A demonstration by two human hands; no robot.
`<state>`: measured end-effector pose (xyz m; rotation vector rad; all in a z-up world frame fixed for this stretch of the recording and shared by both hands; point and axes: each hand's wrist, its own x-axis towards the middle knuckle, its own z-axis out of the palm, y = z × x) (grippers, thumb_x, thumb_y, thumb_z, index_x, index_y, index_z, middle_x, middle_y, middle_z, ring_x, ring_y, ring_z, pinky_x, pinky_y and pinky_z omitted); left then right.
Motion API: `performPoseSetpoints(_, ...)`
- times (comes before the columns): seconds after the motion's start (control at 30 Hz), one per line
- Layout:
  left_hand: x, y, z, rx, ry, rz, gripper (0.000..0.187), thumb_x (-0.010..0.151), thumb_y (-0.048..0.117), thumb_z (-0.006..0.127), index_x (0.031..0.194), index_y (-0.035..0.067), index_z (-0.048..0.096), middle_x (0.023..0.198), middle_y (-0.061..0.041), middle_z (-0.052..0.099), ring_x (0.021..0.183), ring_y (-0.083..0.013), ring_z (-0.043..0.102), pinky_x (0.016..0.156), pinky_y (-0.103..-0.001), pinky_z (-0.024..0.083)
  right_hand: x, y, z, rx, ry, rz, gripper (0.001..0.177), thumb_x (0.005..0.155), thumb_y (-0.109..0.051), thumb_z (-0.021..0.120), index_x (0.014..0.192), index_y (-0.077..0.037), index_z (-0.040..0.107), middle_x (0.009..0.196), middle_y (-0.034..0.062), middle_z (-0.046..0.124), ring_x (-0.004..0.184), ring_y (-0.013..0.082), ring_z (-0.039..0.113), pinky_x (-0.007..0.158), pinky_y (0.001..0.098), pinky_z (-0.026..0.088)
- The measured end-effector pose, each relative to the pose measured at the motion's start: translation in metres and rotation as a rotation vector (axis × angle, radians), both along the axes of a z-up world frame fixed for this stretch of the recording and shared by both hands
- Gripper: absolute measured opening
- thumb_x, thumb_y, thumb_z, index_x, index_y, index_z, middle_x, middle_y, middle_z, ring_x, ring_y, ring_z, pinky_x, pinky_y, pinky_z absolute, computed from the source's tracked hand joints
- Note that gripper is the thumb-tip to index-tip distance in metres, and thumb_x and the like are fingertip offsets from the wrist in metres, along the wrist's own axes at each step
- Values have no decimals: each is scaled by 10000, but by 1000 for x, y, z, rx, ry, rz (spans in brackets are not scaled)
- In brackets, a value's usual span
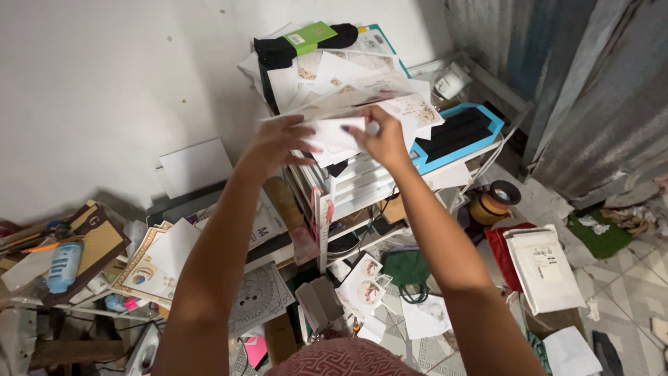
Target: The person sorts through a large pile of papers and documents on a cluttered desk, picking them up one by one and moving them into different stacks.
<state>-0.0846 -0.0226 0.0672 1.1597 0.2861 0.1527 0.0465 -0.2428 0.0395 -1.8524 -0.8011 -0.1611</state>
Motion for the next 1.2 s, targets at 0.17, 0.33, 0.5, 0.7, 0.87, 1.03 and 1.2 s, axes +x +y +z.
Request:
performPoseSetpoints(0.17, -5, -3, 1, 1057, -66, 135, 372, 974, 407, 622, 1027, 83, 796, 550, -93, 640, 425, -183, 590, 414, -335, 471, 0, -6, 6, 33, -240, 165, 107, 836, -36, 821, 922, -31, 758, 1184, 159, 721, 1133, 298, 704, 972, 357, 550)
performPoseSetpoints(0.33, 13, 7, -9, 1109, 12, 194, 582, 1042, 461, 577, 718, -7, 701, 504, -74, 616, 421, -180, 634, 477, -361, 512, -24, -21, -10, -22, -464, 324, 67, 896, 34, 740, 937, -14, 718, 1289, 119, 714, 1422, 340, 542, 1198, 485, 438)
performPoseSetpoints(0.5, 26, 11, -21, 1067, -4, 241, 607, 1036, 486, 539, 704, 8, 709, 504, -95, 635, 447, -195, 671, 544, -384, 553, -43, -24, -15, -9, -548, 355, 128, 900, 53, 714, 866, -35, 627, 1335, 122, 709, 1459, 358, 513, 1223, 484, 429)
performPoseSetpoints(0.7, 41, 17, -20, 991, -11, 275, 665, 1041, 537, 509, 680, 17, 711, 510, -93, 627, 493, -222, 664, 597, -379, 546, -48, -17, -13, -3, -149, 388, 181, 906, 41, 715, 1015, -37, 593, 1338, 130, 706, 1343, 344, 626, 1109, 446, 493)
performPoseSetpoints(0.87, 42, 18, -19, 1064, -94, 329, 680, 1020, 566, 497, 658, 27, 700, 517, -113, 634, 497, -246, 675, 601, -403, 539, -39, -29, -15, -225, -272, 280, 488, 758, 0, 811, 1215, -28, 643, 1355, 165, 634, 1241, 360, 613, 1025, 420, 517)
performPoseSetpoints(1.03, 32, 17, -20, 1135, -51, 353, 696, 1068, 555, 449, 666, 37, 684, 525, -107, 622, 497, -255, 666, 619, -398, 521, -27, -51, -29, -350, -546, 270, 610, 680, 22, 832, 1263, -68, 677, 1441, 135, 616, 1413, 356, 490, 1185, 514, 364)
performPoseSetpoints(1.2, 23, 22, -12, 914, -56, 479, 657, 1075, 547, 464, 716, 36, 666, 556, -93, 614, 520, -225, 643, 575, -401, 518, 12, -75, -34, -519, -642, -111, 698, 632, 4, 818, 1306, -97, 672, 1483, 160, 567, 1471, 365, 400, 1174, 575, 306)
